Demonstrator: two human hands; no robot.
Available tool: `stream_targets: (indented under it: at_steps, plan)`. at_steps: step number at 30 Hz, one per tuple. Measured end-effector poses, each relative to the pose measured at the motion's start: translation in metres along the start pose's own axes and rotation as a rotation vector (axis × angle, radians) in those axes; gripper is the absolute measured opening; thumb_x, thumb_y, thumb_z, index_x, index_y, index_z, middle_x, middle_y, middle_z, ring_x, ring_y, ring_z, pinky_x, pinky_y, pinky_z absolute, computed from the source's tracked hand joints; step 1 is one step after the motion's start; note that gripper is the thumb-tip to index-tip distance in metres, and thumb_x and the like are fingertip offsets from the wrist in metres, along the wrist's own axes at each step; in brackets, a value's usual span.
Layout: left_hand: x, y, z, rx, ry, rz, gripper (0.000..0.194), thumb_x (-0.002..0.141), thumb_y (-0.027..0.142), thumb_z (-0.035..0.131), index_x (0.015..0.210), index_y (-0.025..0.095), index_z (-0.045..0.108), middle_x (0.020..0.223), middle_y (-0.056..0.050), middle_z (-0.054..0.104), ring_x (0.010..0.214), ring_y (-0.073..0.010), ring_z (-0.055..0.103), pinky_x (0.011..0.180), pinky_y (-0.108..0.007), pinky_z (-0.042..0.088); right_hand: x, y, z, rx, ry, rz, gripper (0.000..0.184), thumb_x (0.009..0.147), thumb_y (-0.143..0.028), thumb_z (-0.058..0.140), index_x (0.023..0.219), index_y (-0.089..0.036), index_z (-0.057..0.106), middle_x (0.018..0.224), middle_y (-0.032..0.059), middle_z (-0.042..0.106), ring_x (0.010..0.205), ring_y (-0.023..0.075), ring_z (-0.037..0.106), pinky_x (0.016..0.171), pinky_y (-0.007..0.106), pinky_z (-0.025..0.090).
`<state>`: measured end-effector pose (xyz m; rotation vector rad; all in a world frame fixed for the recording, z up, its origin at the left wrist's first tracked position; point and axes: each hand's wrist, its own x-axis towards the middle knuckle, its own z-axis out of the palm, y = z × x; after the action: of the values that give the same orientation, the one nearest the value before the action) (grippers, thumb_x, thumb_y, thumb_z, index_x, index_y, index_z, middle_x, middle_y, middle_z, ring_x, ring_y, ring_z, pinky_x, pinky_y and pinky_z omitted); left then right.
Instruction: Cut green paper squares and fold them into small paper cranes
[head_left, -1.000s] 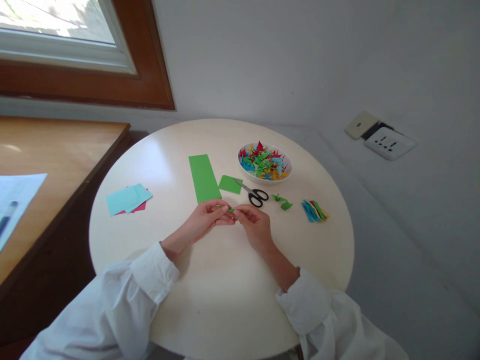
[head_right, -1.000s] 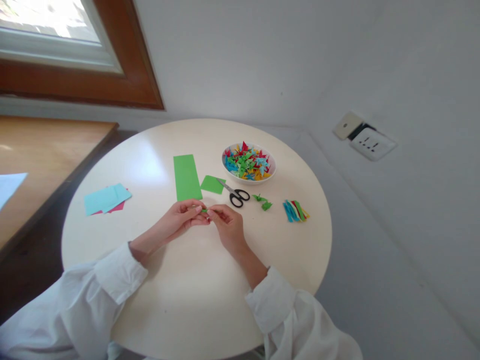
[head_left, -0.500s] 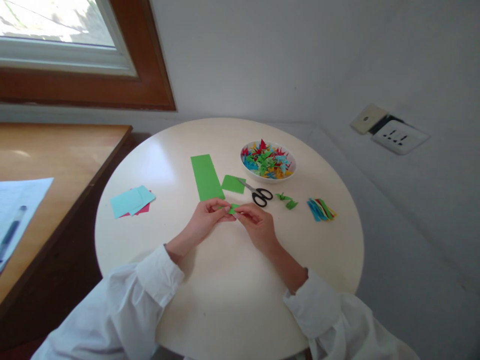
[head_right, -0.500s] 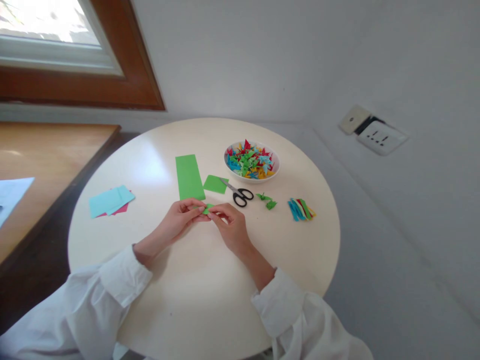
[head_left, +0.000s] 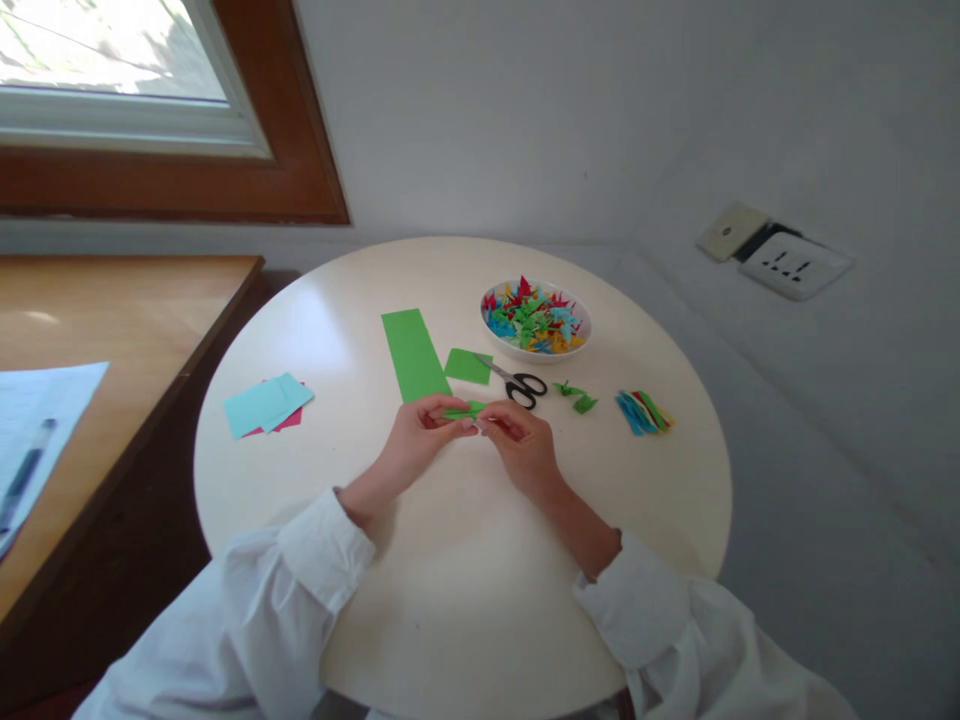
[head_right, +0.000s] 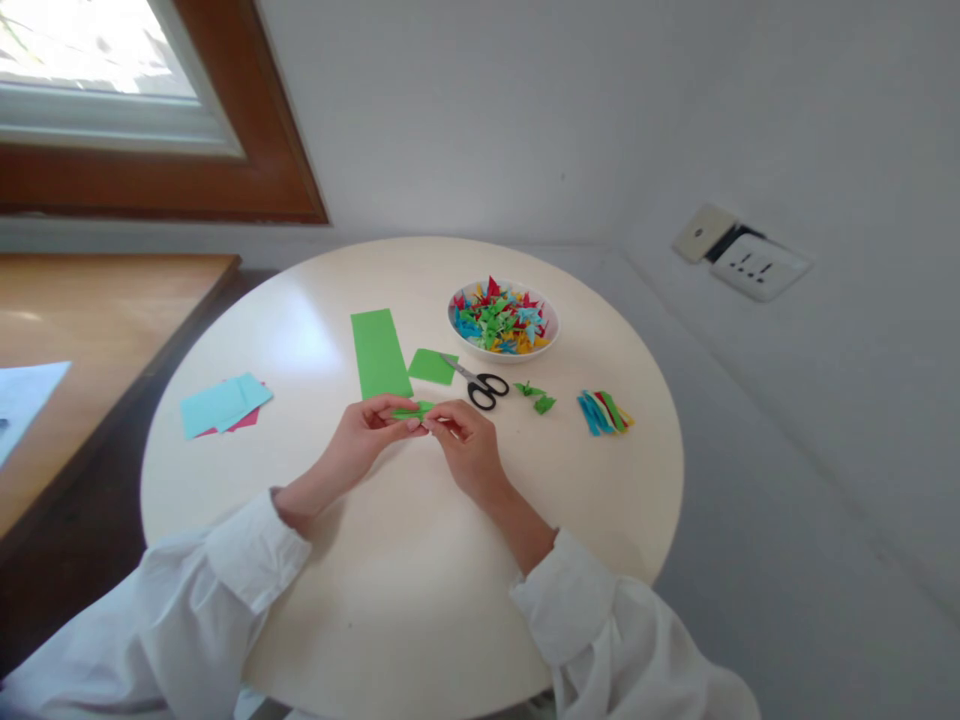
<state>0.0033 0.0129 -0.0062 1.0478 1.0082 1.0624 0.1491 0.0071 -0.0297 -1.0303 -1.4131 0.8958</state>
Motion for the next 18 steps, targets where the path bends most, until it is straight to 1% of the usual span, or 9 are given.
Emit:
stream_targets:
  at_steps: [4, 8, 13, 18]
  plan:
    - [-0.0004, 0.0000, 0.0012, 0.069, 0.029, 0.050, 0.029, 0.056, 0.029, 0.077, 0.077, 0.012, 0.065, 0.060, -0.001, 0.067, 0.058, -0.0138, 0.063, 0.057, -0.024, 0.049, 0.0005, 0.0002, 0.0007, 0.003, 0.006, 0.015, 0.004, 0.071, -0.019, 0.059, 0.069, -0.020, 0.062, 0.070, 0.0002, 0.061, 0.065, 0.0131, 0.057, 0.061, 0.025, 0.047]
    - [-0.0004, -0.0004, 0.0023, 0.059, 0.029, 0.081, 0.028, 0.057, 0.030, 0.077, 0.075, 0.012, 0.065, 0.063, -0.002, 0.068, 0.062, -0.0146, 0.064, 0.061, -0.025, 0.050, 0.0007, -0.0003, 0.0012, 0.022, 0.016, 0.053, 0.003, 0.071, -0.021, 0.059, 0.069, -0.019, 0.062, 0.069, 0.0006, 0.062, 0.063, 0.0129, 0.057, 0.060, 0.025, 0.047]
    - [0.0012, -0.0029, 0.0029, 0.020, 0.038, 0.083, 0.030, 0.055, 0.033, 0.078, 0.072, 0.012, 0.065, 0.065, -0.003, 0.068, 0.062, -0.0150, 0.065, 0.064, -0.027, 0.052, 0.0006, -0.0016, 0.0019, 0.049, 0.030, 0.135, 0.005, 0.068, -0.023, 0.061, 0.069, -0.018, 0.063, 0.066, 0.0008, 0.063, 0.060, 0.0127, 0.057, 0.057, 0.025, 0.047]
    - [0.0019, -0.0035, 0.0021, 0.030, 0.042, 0.076, 0.029, 0.056, 0.034, 0.077, 0.072, 0.012, 0.065, 0.066, -0.003, 0.068, 0.063, -0.0153, 0.065, 0.065, -0.028, 0.052, 0.0000, -0.0021, 0.0029, 0.064, 0.052, 0.190, 0.007, 0.066, -0.024, 0.063, 0.067, -0.018, 0.064, 0.064, 0.0012, 0.065, 0.058, 0.0128, 0.058, 0.055, 0.024, 0.047]
